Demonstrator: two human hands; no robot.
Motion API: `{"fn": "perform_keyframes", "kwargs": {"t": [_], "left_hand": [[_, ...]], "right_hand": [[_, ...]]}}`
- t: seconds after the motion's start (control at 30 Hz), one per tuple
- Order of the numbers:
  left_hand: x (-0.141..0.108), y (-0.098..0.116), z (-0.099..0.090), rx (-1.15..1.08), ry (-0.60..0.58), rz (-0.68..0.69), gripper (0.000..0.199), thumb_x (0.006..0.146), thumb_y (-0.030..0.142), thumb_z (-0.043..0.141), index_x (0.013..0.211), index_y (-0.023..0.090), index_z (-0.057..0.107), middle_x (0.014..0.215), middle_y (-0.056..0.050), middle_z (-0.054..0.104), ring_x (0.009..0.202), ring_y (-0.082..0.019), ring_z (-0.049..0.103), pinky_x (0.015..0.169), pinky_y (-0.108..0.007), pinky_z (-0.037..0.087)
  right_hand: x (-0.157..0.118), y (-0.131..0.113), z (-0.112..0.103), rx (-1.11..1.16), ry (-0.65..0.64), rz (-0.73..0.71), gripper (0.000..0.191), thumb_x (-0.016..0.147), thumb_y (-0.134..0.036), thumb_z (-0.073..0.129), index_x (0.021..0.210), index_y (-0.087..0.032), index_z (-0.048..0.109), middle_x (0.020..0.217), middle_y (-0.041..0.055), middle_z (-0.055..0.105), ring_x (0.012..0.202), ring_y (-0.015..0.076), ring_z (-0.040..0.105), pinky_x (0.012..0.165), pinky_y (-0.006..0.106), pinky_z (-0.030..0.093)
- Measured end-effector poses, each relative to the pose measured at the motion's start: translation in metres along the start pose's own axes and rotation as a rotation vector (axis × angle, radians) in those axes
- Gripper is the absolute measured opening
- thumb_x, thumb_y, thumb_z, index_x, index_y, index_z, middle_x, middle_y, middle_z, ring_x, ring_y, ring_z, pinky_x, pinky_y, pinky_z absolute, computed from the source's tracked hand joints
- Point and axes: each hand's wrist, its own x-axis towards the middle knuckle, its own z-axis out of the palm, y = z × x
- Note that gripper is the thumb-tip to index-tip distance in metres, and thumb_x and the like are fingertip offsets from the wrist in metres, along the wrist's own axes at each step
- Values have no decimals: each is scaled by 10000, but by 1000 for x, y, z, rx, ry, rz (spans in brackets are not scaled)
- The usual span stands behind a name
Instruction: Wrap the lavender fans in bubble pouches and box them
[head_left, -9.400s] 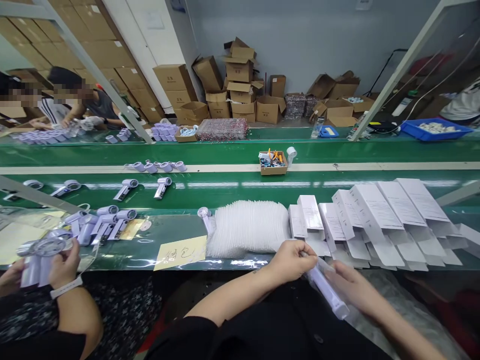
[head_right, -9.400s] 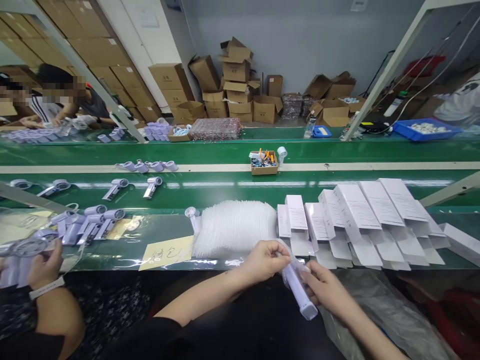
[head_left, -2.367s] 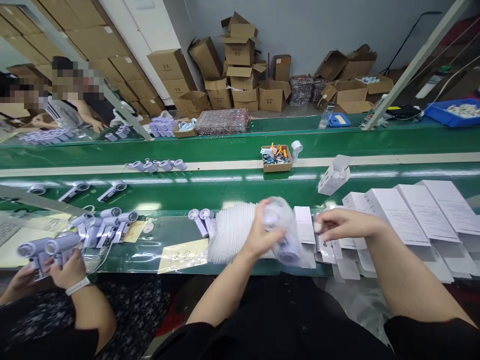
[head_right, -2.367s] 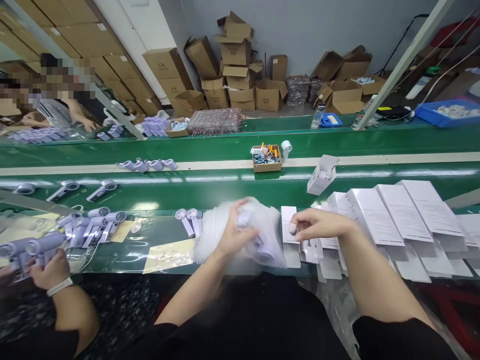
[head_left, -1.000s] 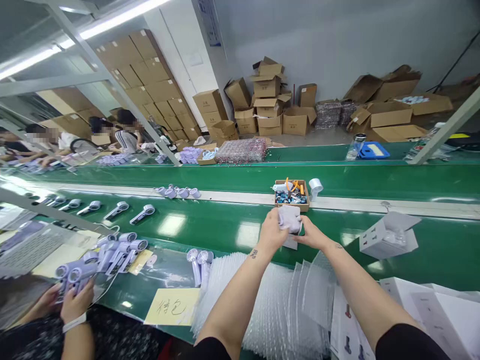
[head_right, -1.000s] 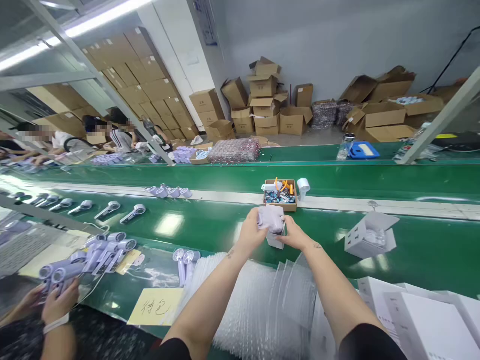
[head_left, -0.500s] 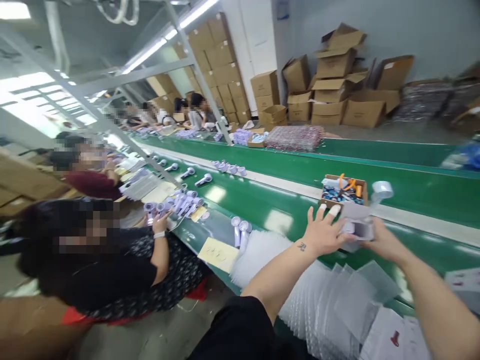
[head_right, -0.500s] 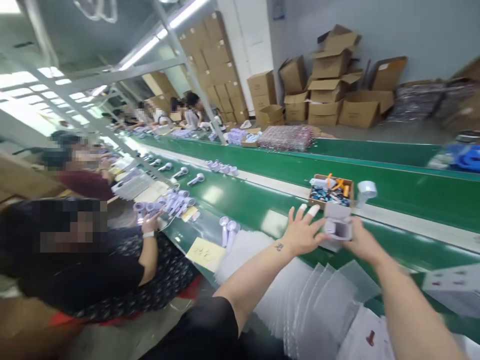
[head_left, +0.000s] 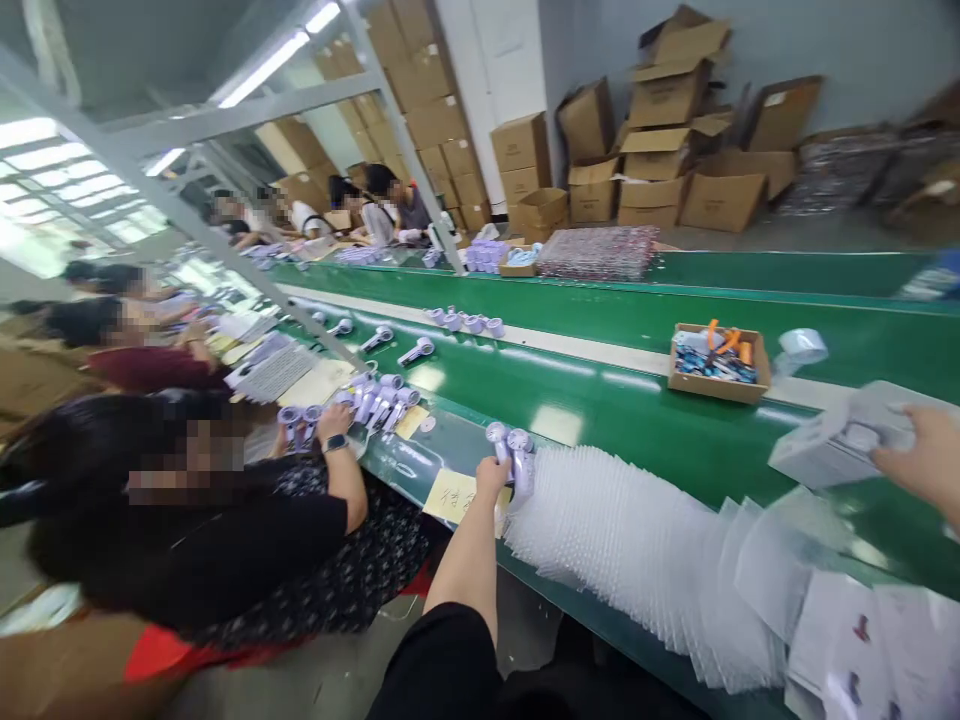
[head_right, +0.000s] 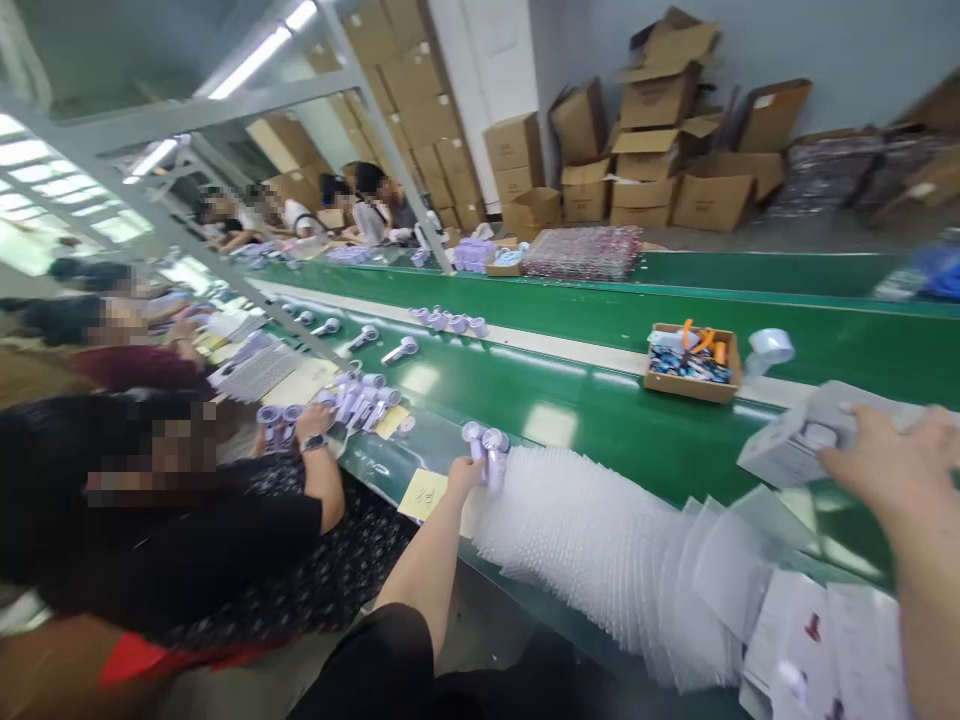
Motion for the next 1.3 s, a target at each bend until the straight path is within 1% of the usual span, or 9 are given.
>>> {"fn": "perform_keyframes", "kwargs": {"t": [0.17,0.3,0.43,0.57,0.7,0.97,1.1,1.2,1.3], "left_hand": [[-16,17,-7,-173,-58,119,299,775,385,471,589,161,539,547,-36,511,607,-181,549,533,-251,377],[-110,46,36,-623,-511,262,354,700,473,561,729,122,603,583,-10,533,507,-122,491,452,-221,369],[-208,70,100,-468,-1034,487,465,796,536,474,776,99,630,588,-32,558,480,-118,494,471,-246,417],[-234,98,157,113,-752,1301,280,883,292,415,886,116,633,910,-146,639,904,-235,570,794,-371,449],[-235,122,198,735,-725,1787,123,737,79,558,815,77,653,1002,-216,628,1086,-315,484,895,-448,366],[-241,140,186,641,-765,1536,184,813,160,487,870,127,659,890,-118,676,812,-207,596,682,-304,431],[-243,130,159,123,-1131,907,37,688,168,604,690,137,624,591,16,585,556,-107,512,515,-204,359],[-245,124,142,-272,-1120,454,76,650,181,611,632,126,563,511,38,489,473,-75,415,478,-198,298],[-250,116,124,-470,-975,485,113,673,231,615,662,133,560,558,26,503,524,-82,431,530,-211,330]], "right_hand": [[-122,-137,-21,689,-422,364,310,713,-495,585,818,-203,599,792,96,654,715,244,622,714,437,487],[-205,-185,21,1393,-648,713,354,699,-457,690,930,-217,572,1028,96,666,911,230,638,780,389,507],[-234,-161,18,1665,-300,896,328,710,-436,673,918,-196,590,943,78,681,838,226,653,721,367,542],[-252,-112,-43,1460,99,935,370,659,-324,737,990,-251,588,875,-6,671,680,161,640,612,281,554],[-292,-83,-97,1423,-36,1037,414,649,-303,753,1025,-274,582,868,-15,660,646,161,626,587,275,543],[-324,-85,-70,1703,-334,1031,441,645,-279,738,1047,-254,560,795,14,628,718,195,616,581,303,516],[-290,-82,-58,1776,-501,1006,422,635,-293,736,1006,-224,548,706,4,621,568,144,591,518,249,484],[-276,-79,-58,1724,-577,931,450,642,-267,736,1037,-210,528,702,5,615,592,155,600,482,242,479],[-277,-78,-57,1649,-626,922,363,682,-268,715,988,-192,534,695,18,617,606,159,602,485,252,493]]}}
